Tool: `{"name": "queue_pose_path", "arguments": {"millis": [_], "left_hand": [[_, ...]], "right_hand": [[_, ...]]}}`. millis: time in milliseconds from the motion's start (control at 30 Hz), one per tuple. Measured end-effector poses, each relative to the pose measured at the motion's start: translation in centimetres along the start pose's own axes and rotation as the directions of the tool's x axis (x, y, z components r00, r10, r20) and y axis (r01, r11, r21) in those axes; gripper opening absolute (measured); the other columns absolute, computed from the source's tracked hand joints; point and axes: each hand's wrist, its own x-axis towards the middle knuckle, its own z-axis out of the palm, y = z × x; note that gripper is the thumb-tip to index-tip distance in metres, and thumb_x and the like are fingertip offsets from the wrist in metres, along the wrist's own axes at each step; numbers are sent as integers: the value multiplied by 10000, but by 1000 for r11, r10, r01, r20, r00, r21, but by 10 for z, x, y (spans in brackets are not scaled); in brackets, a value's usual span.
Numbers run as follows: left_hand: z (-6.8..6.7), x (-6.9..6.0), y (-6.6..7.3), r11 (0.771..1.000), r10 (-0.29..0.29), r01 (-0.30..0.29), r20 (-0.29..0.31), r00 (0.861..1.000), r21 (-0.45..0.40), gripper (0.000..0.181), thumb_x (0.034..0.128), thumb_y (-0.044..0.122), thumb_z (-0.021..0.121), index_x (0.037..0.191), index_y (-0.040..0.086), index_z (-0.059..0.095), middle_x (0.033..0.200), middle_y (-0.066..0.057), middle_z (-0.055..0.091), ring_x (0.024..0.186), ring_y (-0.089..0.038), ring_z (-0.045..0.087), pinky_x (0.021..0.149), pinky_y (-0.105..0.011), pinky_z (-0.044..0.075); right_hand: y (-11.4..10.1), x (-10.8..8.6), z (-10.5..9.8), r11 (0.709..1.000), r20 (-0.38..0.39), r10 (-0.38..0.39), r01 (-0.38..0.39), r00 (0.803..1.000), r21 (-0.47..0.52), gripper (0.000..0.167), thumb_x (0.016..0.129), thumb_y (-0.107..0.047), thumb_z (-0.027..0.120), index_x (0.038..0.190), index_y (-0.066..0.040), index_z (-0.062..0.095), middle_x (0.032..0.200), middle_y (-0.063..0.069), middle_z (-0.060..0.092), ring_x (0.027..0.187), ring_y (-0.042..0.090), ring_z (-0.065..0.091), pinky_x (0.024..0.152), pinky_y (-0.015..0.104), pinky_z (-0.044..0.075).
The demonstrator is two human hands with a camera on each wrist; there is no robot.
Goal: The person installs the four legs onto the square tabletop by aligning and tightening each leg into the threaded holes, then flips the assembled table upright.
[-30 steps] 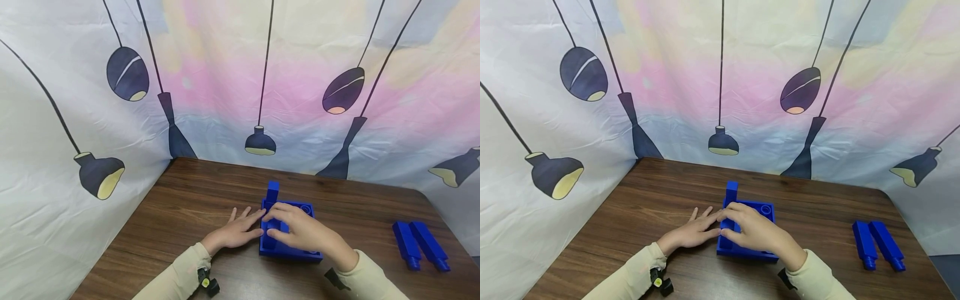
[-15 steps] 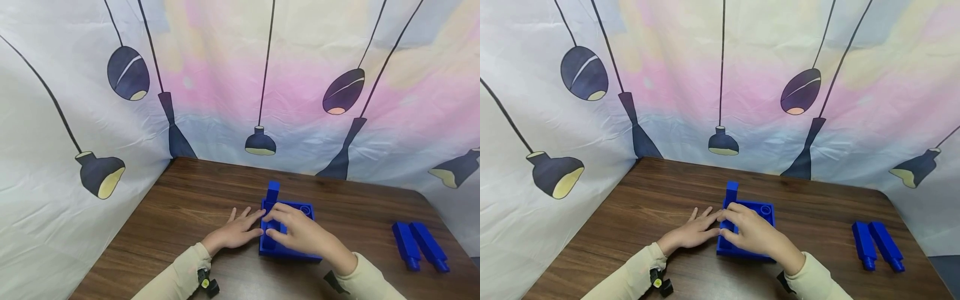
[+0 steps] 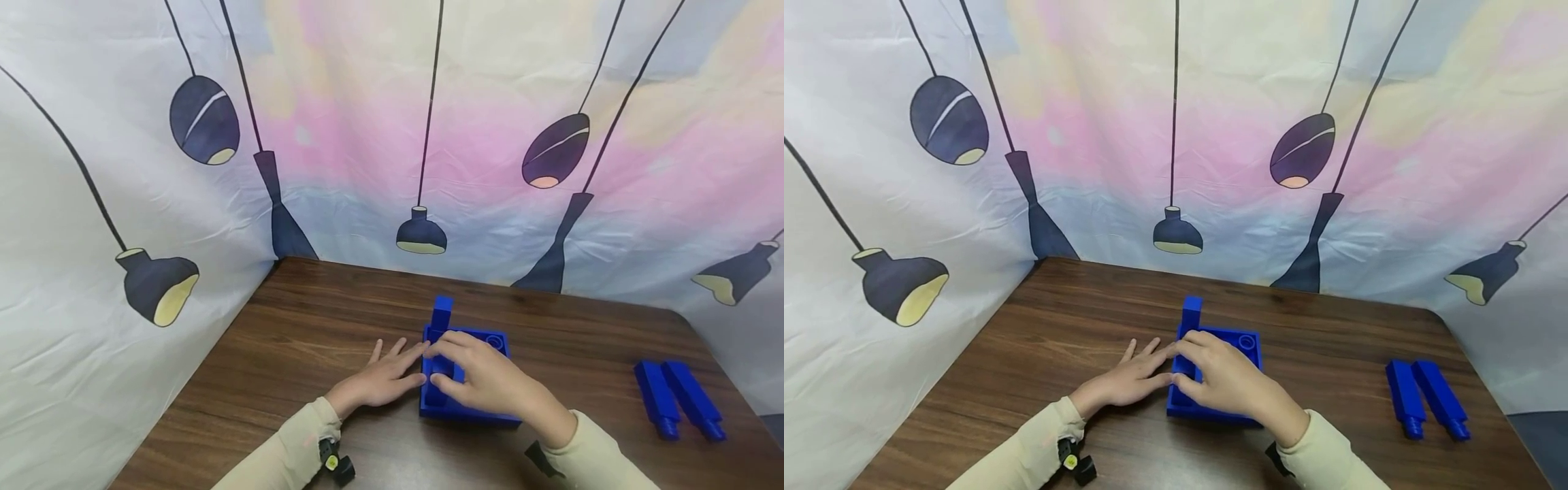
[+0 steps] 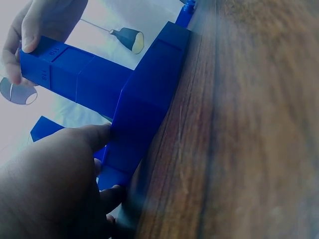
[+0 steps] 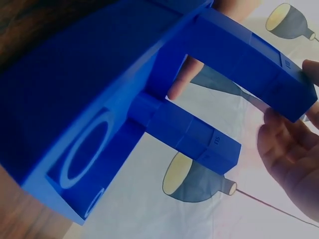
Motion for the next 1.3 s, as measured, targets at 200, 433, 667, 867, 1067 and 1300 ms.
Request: {"name": "queue_pose_path", "arguments": {"millis": [200, 433, 667, 867, 1067, 1300], "left_hand": [[-1, -1, 0, 1000, -4, 4, -2, 1000, 15, 709, 1116, 577, 377, 1702, 201, 241, 1720, -29, 290, 1626, -325, 71, 1239, -650, -104], [-2, -1, 1, 1000, 1, -1, 5, 1000, 5, 696, 1119, 571, 374, 1707, 233, 218, 1723, -21, 278, 1628, -320, 51, 1236, -645, -118], [-2, -1, 1, 1000, 3, -3, -2, 1000, 3, 695, 1117, 572, 377, 1710, 255, 202, 1720, -20, 286, 1628, -320, 54, 1237, -647, -115], [-2, -1, 0, 1000, 3, -3, -3, 1000, 5, 696, 1117, 579, 373, 1709, 255, 204, 1720, -19, 286, 1627, -321, 61, 1237, -647, -111], [-2, -2, -1, 1000, 5, -5, -4, 1000, 2, 693, 1118, 575, 373, 1709, 254, 207, 1722, -17, 281, 1626, -322, 67, 1238, -645, -111], [-1, -1, -1, 1000, 9, -9, -6, 1000, 3, 695, 1116, 582, 368, 1710, 261, 202, 1723, -7, 277, 1626, -321, 70, 1237, -646, -112]], "right_hand": [[0, 2, -7, 998, -7, -7, 6, 1000, -62, 463, 997, -410, 754, 1365, -137, 690, 1365, 0, 651, 1271, 205, 628, 1000, 462, 560], [2, 4, -14, 996, 3, -29, 30, 1000, -87, 556, 997, -475, 732, 1396, -92, 669, 1404, 75, 647, 1303, 253, 620, 1027, 491, 542], [4, 4, -17, 994, 7, -35, 36, 999, -102, 565, 997, -490, 726, 1393, -90, 673, 1397, 66, 649, 1299, 258, 621, 1033, 497, 537], [7, 0, -19, 992, 6, -34, 35, 999, -119, 573, 992, -493, 731, 1394, -88, 675, 1390, 54, 654, 1289, 256, 629, 1026, 503, 540], [12, -4, -19, 988, -16, -38, 35, 999, -151, 553, 985, -490, 742, 1387, -115, 682, 1375, 47, 666, 1279, 253, 632, 1028, 532, 528], [14, -8, -23, 988, -33, -26, 21, 999, -154, 563, 954, -486, 781, 1385, -135, 689, 1374, 21, 667, 1273, 235, 633, 1029, 518, 530]]}}
